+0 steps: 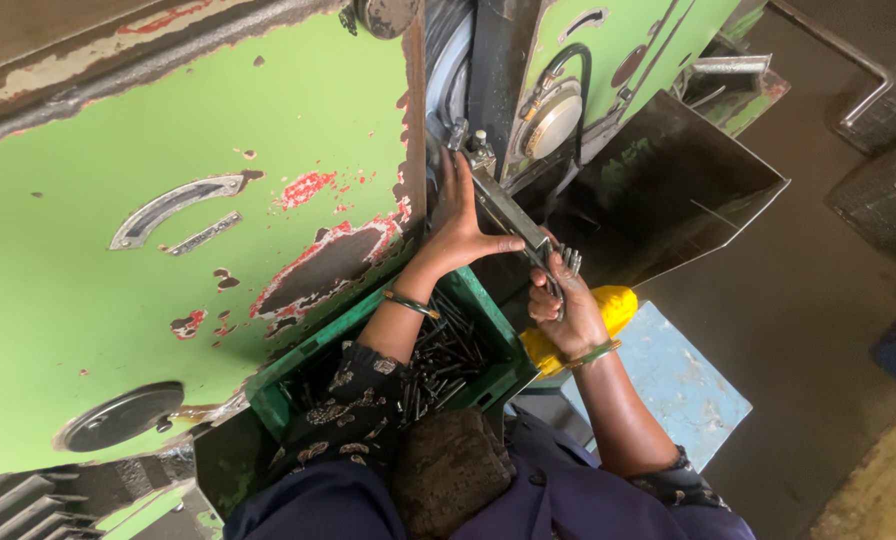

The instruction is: The person repeatedly picks small metal rods from a green crate and presses them against a rotating grinding wheel. They hold each rod with both hands, grind one end, then return it to the crate. The process is repeated continuously throughout the clip.

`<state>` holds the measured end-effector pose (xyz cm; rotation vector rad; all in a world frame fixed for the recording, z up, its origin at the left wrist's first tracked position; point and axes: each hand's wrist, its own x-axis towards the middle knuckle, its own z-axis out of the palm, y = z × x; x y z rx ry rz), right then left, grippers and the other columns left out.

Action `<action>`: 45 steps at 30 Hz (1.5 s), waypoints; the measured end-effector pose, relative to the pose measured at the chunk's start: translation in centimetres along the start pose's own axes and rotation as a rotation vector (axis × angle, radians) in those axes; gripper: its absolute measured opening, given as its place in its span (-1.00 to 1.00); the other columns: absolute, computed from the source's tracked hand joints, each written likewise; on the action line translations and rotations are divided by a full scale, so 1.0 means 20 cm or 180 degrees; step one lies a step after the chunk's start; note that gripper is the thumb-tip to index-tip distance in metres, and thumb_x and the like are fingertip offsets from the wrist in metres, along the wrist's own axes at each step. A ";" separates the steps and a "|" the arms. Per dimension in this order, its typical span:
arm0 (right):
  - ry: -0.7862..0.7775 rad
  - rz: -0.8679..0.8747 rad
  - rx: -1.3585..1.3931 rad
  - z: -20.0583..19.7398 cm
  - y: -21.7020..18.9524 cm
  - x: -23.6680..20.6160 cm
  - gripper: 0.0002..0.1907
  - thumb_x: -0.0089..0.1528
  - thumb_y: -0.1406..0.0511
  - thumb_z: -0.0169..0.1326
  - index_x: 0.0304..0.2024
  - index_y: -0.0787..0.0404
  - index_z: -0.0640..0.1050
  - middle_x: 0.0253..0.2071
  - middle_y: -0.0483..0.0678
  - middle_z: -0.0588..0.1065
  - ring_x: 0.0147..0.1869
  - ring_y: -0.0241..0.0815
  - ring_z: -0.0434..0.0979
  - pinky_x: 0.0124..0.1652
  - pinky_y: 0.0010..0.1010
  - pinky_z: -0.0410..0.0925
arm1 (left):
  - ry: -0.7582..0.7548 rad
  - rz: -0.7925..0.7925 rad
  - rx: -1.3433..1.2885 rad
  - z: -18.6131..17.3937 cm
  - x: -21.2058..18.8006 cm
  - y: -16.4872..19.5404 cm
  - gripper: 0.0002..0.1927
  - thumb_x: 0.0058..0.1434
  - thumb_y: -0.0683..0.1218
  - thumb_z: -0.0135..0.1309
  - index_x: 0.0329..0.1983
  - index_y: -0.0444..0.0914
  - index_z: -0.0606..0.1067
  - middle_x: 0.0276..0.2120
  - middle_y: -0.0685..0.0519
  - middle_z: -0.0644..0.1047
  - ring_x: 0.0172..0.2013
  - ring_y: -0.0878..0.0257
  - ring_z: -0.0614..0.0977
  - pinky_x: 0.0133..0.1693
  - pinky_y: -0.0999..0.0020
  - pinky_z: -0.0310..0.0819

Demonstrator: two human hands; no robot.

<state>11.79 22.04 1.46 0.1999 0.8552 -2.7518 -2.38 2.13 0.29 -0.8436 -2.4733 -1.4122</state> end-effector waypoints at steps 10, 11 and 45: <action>0.0392 -0.0203 0.0562 -0.01 -0.01 0.05 -0.63 0.38 0.28 0.01 0.25 -0.06 0.38 -0.31 -0.16 0.41 -0.42 -0.39 0.30 -0.45 -0.61 0.24 | 0.0569 0.0017 -0.0189 0.10 -0.03 -0.11 -0.10 0.51 0.20 -0.06 0.66 -0.23 -0.21 0.62 -0.31 -0.29 0.59 -0.21 -0.15 0.53 -0.04 -0.07; 0.0535 -0.0267 0.0510 -0.01 -0.01 0.05 -0.61 0.37 0.28 0.01 0.25 -0.10 0.38 -0.30 -0.16 0.42 -0.39 -0.39 0.33 -0.43 -0.59 0.27 | 0.0689 -0.0154 -0.0161 0.11 -0.03 -0.10 -0.19 0.56 0.19 -0.13 0.69 -0.21 -0.13 0.66 -0.27 -0.21 0.59 -0.16 -0.06 0.54 0.01 0.00; -0.0769 -0.0207 0.0269 -0.03 0.01 -0.06 -0.68 0.51 0.14 -0.03 0.23 0.09 0.28 -0.39 -0.21 0.27 -0.46 -0.42 0.19 -0.44 -0.57 0.14 | 0.0617 0.0177 -0.0097 0.05 -0.04 -0.04 -0.06 0.45 0.16 0.03 0.64 -0.25 -0.21 0.59 -0.37 -0.25 0.61 -0.26 -0.16 0.54 -0.03 -0.11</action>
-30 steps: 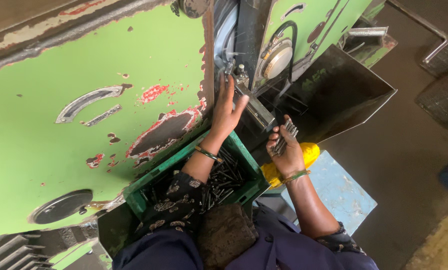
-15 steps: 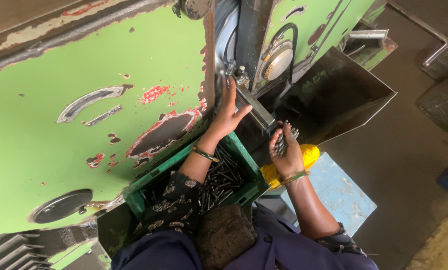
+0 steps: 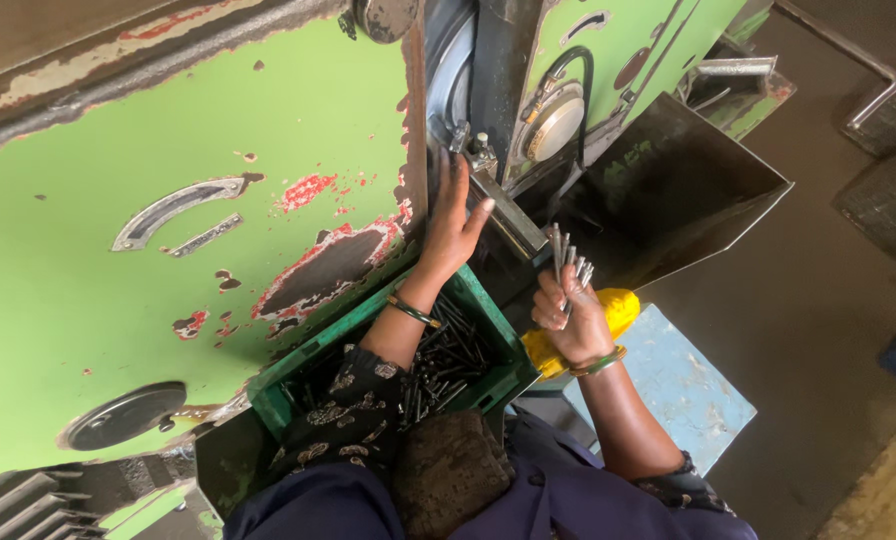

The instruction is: The person repeatedly picks small metal rods from a green crate and presses them against a rotating grinding wheel. They hold each rod with both hands, grind one end, then return it to the crate. The process is repeated continuously throughout the clip.

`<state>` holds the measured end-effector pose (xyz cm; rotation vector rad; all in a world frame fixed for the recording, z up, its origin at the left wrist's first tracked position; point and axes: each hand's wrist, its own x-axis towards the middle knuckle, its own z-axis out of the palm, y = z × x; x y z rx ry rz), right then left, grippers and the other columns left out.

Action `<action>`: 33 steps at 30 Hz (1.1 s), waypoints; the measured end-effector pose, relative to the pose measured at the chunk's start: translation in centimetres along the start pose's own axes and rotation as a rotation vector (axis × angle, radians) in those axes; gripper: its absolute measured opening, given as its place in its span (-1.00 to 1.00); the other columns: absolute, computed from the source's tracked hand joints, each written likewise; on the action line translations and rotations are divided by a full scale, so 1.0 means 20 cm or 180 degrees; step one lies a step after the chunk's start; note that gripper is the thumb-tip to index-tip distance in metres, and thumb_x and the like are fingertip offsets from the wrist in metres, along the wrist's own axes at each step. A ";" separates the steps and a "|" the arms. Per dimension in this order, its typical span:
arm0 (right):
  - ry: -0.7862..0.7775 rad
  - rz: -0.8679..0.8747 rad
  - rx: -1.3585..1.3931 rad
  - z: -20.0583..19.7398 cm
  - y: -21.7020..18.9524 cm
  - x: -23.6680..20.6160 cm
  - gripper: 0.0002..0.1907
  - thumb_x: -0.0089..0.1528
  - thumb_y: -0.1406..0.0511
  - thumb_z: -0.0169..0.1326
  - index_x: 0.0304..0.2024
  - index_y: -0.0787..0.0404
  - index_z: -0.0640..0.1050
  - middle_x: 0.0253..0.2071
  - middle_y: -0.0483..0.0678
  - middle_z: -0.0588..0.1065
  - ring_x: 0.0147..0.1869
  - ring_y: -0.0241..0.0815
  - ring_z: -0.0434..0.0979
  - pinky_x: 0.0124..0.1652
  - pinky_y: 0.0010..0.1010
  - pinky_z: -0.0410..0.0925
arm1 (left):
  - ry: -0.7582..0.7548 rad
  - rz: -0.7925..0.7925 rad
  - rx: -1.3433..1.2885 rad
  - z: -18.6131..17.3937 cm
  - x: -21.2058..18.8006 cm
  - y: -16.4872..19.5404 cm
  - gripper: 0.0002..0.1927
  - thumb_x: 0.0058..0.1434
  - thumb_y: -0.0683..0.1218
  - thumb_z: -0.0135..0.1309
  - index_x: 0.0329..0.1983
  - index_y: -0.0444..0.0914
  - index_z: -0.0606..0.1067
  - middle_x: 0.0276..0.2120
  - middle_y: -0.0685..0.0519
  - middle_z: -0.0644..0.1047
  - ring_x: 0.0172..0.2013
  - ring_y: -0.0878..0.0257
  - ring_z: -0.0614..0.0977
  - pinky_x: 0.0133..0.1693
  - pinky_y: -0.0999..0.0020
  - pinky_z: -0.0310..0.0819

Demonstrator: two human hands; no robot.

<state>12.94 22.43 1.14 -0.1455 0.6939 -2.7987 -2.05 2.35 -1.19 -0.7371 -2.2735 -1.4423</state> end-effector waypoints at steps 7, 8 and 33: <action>0.0565 0.0100 -0.0759 0.13 0.00 0.03 -0.47 0.38 0.09 -0.01 0.39 -0.10 0.28 -0.38 -0.17 0.34 -0.51 -0.44 0.20 -0.53 -0.63 0.12 | -0.0558 -0.0198 -0.0232 -0.04 0.05 0.06 0.60 -0.14 0.39 0.41 0.52 -0.32 -0.49 0.45 -0.48 -0.54 0.48 -0.37 -0.38 0.42 -0.13 -0.15; 0.0629 0.0086 -0.0702 0.14 0.00 0.04 -0.48 0.38 0.08 -0.01 0.37 -0.07 0.28 -0.35 -0.16 0.36 -0.50 -0.44 0.20 -0.52 -0.64 0.12 | -0.0570 -0.0151 -0.0222 -0.04 0.05 0.06 0.63 -0.17 0.39 0.43 0.51 -0.32 -0.51 0.44 -0.49 -0.57 0.48 -0.37 -0.42 0.42 -0.13 -0.17; 0.1606 -0.0362 0.0182 -0.04 -0.01 0.10 -0.64 0.41 0.19 -0.04 0.25 0.06 0.45 -0.14 -0.15 0.57 -0.15 -0.33 0.60 -0.20 -0.54 0.50 | -0.0636 -0.0300 -0.0217 -0.04 0.04 0.05 0.51 -0.02 0.34 0.38 0.53 -0.34 -0.46 0.47 -0.52 -0.46 0.50 -0.34 -0.40 0.42 -0.17 -0.32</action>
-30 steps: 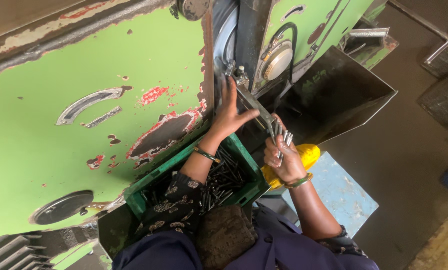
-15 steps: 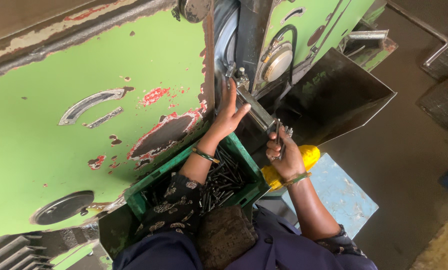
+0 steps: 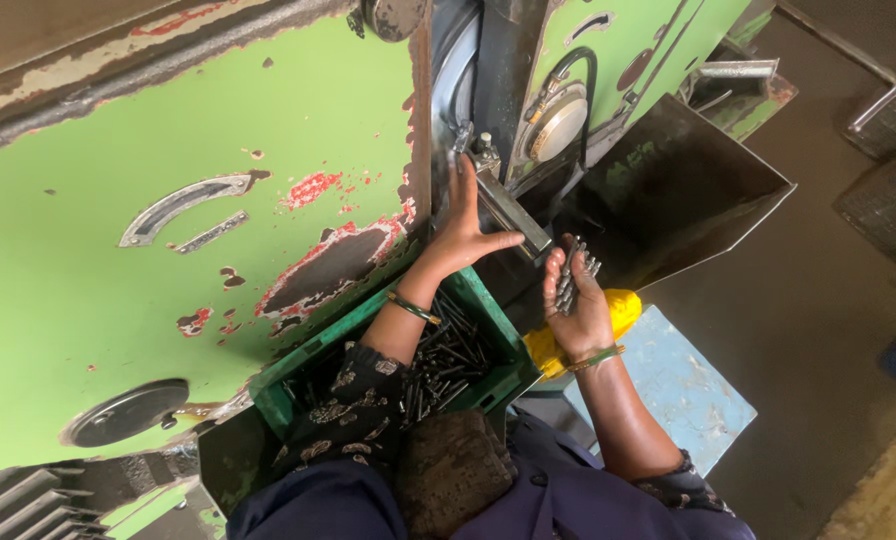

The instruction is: The person repeatedly picks small metal rods from a green crate and presses them against a rotating grinding wheel. They hold each rod with both hands, grind one end, then return it to the crate. The process is repeated continuously throughout the clip.

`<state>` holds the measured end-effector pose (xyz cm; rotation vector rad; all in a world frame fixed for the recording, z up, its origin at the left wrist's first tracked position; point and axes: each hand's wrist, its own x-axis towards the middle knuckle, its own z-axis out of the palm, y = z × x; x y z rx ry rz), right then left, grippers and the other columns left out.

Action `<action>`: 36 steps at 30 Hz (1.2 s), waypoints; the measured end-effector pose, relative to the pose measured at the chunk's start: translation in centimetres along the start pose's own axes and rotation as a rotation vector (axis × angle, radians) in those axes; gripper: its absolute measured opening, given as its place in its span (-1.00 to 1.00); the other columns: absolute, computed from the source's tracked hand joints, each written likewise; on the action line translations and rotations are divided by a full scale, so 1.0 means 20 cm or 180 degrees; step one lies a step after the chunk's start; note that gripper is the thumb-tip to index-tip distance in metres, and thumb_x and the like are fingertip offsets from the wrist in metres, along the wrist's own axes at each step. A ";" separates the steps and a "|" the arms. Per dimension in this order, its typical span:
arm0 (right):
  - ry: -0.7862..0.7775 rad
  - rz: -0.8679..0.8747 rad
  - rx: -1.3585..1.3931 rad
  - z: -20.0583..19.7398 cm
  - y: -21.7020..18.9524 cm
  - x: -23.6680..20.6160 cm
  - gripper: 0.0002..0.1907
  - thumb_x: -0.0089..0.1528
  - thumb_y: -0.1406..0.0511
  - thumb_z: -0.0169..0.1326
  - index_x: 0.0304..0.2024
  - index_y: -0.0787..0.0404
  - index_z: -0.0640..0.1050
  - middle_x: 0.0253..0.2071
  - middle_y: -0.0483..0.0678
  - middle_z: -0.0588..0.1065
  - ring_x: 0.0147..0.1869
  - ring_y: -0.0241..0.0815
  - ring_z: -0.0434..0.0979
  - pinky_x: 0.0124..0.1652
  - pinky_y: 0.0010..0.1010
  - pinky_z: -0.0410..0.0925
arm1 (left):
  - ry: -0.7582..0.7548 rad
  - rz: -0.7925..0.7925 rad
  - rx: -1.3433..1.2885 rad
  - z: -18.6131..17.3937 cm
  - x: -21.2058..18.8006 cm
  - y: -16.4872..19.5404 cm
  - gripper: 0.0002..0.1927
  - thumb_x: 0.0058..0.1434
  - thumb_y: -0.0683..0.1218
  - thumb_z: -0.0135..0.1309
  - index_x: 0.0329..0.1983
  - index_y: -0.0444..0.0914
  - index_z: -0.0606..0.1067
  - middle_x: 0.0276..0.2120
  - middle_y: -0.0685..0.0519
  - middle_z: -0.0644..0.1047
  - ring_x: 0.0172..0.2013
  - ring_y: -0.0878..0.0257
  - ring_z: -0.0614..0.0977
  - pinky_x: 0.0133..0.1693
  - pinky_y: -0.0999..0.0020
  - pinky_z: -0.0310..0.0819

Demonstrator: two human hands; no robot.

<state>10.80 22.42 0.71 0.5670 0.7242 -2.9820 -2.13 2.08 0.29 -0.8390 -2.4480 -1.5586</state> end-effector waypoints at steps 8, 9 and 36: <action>-0.0606 0.0220 0.0314 -0.08 -0.01 0.01 -0.58 0.44 0.13 0.00 0.30 0.12 0.43 -0.37 -0.27 0.41 -0.37 -0.49 0.39 -0.34 -0.66 0.37 | 0.0110 0.0050 -0.0304 0.03 -0.01 -0.07 0.09 0.38 0.20 0.09 0.58 -0.30 -0.37 0.53 -0.47 -0.37 0.54 -0.30 -0.33 0.47 -0.09 -0.31; -0.0599 0.0231 0.0295 -0.08 -0.01 0.01 -0.56 0.44 0.13 -0.02 0.32 0.11 0.40 -0.37 -0.27 0.39 -0.37 -0.49 0.36 -0.35 -0.66 0.35 | 0.0116 0.0019 -0.0305 0.03 -0.01 -0.07 0.06 0.40 0.18 0.06 0.59 -0.30 -0.37 0.53 -0.46 -0.37 0.54 -0.30 -0.33 0.47 -0.08 -0.30; -0.0732 0.0245 -0.0526 0.09 0.01 -0.07 -0.53 0.39 0.16 -0.04 0.36 -0.04 0.29 -0.27 -0.14 0.38 -0.48 -0.43 0.22 -0.50 -0.64 0.15 | -0.0045 0.0025 -0.0284 0.03 -0.01 -0.08 0.31 0.24 0.31 0.20 0.57 -0.30 -0.47 0.51 -0.43 -0.51 0.52 -0.29 -0.46 0.46 -0.17 -0.38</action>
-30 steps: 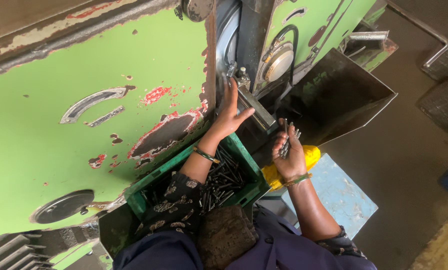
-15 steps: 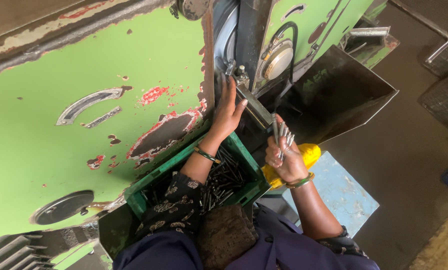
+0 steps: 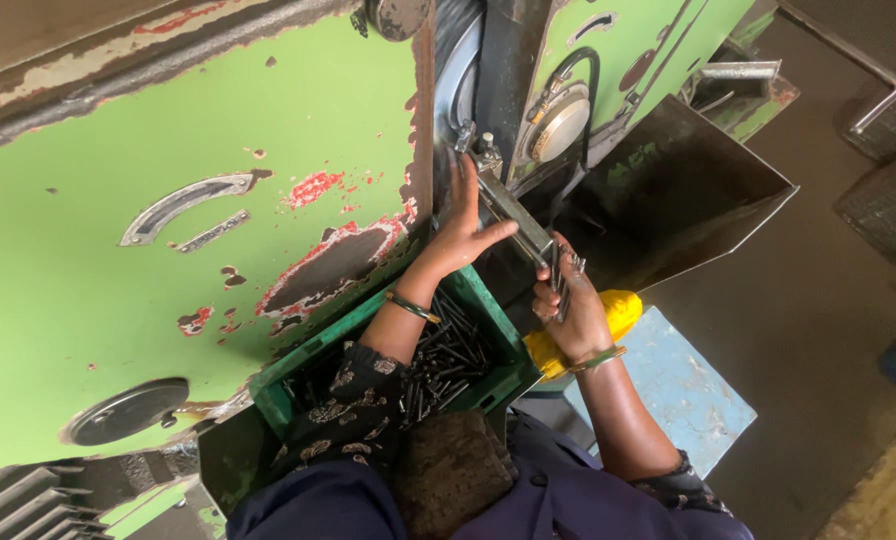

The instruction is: The person repeatedly picks small metal rods from a green crate and presses them against a rotating grinding wheel. They hold each rod with both hands, grind one end, then return it to the crate. The process is repeated continuously throughout the clip.

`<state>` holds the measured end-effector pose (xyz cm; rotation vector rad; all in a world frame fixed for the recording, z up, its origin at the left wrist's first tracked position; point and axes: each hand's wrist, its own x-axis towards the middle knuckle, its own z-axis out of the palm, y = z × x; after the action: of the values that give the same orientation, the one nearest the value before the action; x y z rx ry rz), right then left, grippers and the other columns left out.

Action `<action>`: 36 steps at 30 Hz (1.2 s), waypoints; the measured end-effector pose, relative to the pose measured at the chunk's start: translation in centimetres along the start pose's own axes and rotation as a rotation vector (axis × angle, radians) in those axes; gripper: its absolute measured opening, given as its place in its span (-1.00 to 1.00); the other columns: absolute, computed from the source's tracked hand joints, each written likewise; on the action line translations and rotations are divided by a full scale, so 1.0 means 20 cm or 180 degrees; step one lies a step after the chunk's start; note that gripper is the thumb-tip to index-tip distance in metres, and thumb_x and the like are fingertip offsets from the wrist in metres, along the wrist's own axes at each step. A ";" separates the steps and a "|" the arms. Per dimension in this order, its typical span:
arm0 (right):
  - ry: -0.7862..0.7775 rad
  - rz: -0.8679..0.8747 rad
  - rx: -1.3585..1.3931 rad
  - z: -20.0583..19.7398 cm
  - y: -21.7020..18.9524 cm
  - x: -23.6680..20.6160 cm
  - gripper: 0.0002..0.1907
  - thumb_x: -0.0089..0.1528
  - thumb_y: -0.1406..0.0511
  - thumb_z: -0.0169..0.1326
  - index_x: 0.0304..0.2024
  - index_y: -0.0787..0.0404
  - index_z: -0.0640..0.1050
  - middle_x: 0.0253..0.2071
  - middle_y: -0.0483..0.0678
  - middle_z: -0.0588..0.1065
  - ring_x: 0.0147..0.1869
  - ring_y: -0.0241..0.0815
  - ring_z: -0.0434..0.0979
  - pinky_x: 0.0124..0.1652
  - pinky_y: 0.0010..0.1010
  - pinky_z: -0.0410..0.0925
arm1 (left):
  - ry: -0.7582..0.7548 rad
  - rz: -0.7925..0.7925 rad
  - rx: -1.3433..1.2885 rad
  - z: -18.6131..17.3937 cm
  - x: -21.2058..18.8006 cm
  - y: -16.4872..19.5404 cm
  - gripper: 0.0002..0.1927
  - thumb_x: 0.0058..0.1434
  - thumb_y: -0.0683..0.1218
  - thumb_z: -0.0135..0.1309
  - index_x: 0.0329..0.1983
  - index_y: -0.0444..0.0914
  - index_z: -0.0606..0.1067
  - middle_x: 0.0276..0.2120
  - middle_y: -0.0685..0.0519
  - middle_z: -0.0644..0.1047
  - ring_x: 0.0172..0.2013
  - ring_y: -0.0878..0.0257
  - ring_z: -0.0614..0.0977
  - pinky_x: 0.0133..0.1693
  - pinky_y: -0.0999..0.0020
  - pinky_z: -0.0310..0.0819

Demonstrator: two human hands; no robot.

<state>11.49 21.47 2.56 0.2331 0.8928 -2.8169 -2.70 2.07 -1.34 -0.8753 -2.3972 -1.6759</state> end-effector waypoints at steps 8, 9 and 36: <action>0.0140 0.0097 0.0618 -0.10 0.00 0.04 -0.68 0.42 0.28 -0.05 0.24 0.00 0.40 -0.39 -0.20 0.30 -0.48 -0.49 0.20 -0.52 -0.71 0.13 | 0.0797 -0.0234 0.0325 0.08 -0.01 -0.05 -0.16 0.56 0.29 -0.20 0.72 -0.19 -0.09 0.60 -0.27 -0.11 0.59 -0.17 0.02 0.53 0.06 0.09; 0.0108 0.0077 0.0581 -0.10 0.00 0.04 -0.68 0.42 0.27 -0.06 0.24 0.02 0.41 -0.41 -0.21 0.29 -0.50 -0.49 0.19 -0.53 -0.71 0.11 | 0.0687 -0.0177 0.0398 0.07 0.00 -0.04 -0.05 0.48 0.31 -0.10 0.69 -0.23 -0.16 0.59 -0.32 -0.20 0.59 -0.21 -0.05 0.52 -0.01 0.05; 0.0155 -0.0005 0.0001 -0.10 0.01 0.03 -0.73 0.44 0.12 -0.01 -0.23 0.15 0.40 -0.43 -0.19 0.34 -0.61 -0.46 0.12 -0.60 -0.63 0.06 | 0.0195 -0.0120 0.0076 0.01 -0.02 0.02 -0.07 0.47 0.17 -0.10 0.58 -0.30 -0.33 0.54 -0.47 -0.23 0.54 -0.32 -0.23 0.46 -0.07 -0.26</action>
<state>11.21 22.38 0.70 0.3023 0.9031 -2.8239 -2.17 2.22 -1.23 -0.7686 -2.4030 -1.6582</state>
